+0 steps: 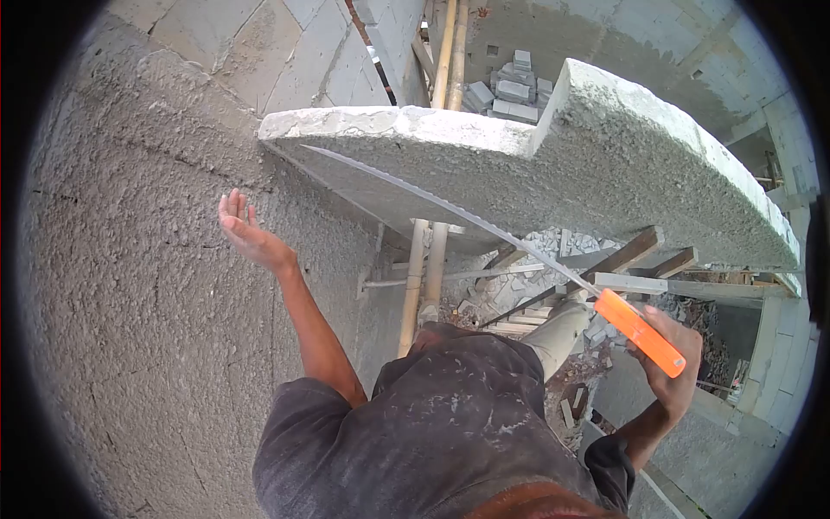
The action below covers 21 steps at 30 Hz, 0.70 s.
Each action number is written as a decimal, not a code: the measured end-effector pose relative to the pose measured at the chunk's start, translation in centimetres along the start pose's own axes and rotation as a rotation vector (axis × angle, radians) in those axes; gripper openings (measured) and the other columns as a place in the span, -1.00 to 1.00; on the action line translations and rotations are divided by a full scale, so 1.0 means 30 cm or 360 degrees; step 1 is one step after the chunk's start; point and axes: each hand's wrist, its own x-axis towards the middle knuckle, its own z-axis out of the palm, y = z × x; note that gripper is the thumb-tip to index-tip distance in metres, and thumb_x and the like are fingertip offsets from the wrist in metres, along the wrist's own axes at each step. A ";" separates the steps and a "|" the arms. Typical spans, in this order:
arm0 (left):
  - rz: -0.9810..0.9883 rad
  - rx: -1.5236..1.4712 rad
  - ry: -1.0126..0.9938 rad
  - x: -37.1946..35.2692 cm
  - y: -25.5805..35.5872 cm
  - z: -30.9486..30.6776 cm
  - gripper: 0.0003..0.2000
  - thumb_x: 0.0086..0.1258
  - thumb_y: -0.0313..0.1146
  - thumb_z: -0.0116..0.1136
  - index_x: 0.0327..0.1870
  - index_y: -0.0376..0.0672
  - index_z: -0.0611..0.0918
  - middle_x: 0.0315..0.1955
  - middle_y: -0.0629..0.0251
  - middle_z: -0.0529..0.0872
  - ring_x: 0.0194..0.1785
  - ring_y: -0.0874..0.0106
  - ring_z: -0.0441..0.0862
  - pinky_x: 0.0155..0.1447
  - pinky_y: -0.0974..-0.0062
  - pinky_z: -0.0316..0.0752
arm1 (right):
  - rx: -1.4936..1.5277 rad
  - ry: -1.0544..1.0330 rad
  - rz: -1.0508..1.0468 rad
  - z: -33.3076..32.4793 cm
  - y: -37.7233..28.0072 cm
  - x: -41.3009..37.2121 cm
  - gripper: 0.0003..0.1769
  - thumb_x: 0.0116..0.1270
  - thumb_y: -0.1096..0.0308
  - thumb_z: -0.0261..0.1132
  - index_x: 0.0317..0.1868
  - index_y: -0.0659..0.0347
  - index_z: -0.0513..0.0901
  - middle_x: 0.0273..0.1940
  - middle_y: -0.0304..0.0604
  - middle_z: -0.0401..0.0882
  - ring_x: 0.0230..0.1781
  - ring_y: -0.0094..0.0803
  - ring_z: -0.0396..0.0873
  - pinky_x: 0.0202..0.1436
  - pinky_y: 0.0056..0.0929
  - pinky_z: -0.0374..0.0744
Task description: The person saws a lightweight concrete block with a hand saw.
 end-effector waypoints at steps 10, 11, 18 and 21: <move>0.1661 0.1346 0.0271 0.316 0.208 -0.828 -0.61 0.60 -0.09 -0.13 0.18 -0.21 0.49 0.10 0.12 0.61 0.17 0.18 0.57 0.26 0.16 0.53 | -0.0824 0.0204 -0.0992 0.774 0.074 0.866 -0.32 0.29 0.42 0.20 0.36 -0.50 0.40 -0.47 -0.41 0.32 -0.44 -0.48 0.45 -0.25 -0.40 0.51; 0.1759 0.1377 0.0321 0.360 0.247 -0.864 -0.59 0.59 -0.04 -0.12 0.16 -0.20 0.48 0.07 0.10 0.62 0.16 0.15 0.58 0.27 0.15 0.55 | -0.0815 0.0165 -0.0978 0.825 0.084 0.877 -0.32 0.32 0.43 0.16 0.37 -0.51 0.38 -0.44 -0.40 0.33 -0.40 -0.48 0.47 -0.19 -0.39 0.52; 0.1832 0.2107 0.0740 0.558 0.211 -0.880 -0.69 0.35 0.21 0.17 -0.10 0.29 0.71 0.05 0.57 0.68 0.27 0.50 0.46 0.55 0.26 0.05 | -0.1101 -0.0308 -0.0572 0.875 0.060 0.847 -0.23 0.30 0.51 0.17 0.44 -0.44 0.29 -0.11 -0.24 0.44 0.05 -0.31 0.45 0.19 -0.26 0.46; 0.1807 0.2005 0.0746 0.581 0.193 -0.905 -0.65 0.29 0.26 0.20 -0.13 0.30 0.73 0.02 0.58 0.70 0.25 0.49 0.46 0.52 0.31 0.03 | -0.1068 -0.0195 -0.0436 0.862 0.013 0.875 -0.19 0.30 0.51 0.23 0.44 -0.54 0.26 -0.09 -0.29 0.50 0.06 -0.32 0.47 0.35 -0.25 0.43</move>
